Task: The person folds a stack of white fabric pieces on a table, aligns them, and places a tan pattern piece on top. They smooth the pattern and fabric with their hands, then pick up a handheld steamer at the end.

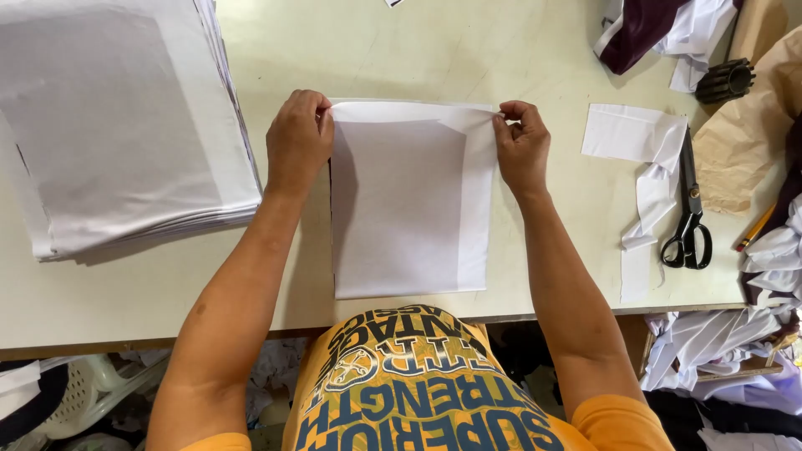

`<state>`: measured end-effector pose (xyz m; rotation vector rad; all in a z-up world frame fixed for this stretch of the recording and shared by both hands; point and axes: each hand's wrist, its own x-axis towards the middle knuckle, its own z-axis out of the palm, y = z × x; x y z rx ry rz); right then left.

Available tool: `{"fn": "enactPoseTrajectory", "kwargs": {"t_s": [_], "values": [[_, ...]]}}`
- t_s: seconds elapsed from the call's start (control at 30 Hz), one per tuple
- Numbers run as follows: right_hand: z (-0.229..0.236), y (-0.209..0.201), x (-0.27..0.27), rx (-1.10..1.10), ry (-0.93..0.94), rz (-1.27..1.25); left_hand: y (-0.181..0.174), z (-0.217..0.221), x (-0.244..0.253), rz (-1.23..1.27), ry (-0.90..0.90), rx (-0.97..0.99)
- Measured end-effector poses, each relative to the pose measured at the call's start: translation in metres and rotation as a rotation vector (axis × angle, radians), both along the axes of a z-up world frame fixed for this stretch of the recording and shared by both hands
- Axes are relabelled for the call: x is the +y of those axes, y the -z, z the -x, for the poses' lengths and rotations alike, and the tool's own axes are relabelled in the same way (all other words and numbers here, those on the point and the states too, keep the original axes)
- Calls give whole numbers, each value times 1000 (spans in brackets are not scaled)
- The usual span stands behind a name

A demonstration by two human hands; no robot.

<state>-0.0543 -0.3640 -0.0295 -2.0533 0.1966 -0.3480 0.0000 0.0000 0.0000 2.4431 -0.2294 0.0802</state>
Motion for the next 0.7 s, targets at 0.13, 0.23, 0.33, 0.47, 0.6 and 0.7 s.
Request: {"fn": "enactPoseTrajectory", "kwargs": {"t_s": [0.13,0.23,0.33,0.47,0.6,0.7], "values": [[-7,9,3,23,9,62,14,-7,-1,-43,-16,16],[-8,13,3,31,18,111,17,-8,0,-57,-21,28],[-9,18,1,37,14,139,19,-10,0,-46,-26,44],[-9,19,4,-26,22,156,19,-11,0,-26,-10,12],[3,-16,25,-142,31,308,18,-10,0,114,-65,40],[27,-14,44,-294,-77,383,-2,12,-9,39,-74,-183]]}}
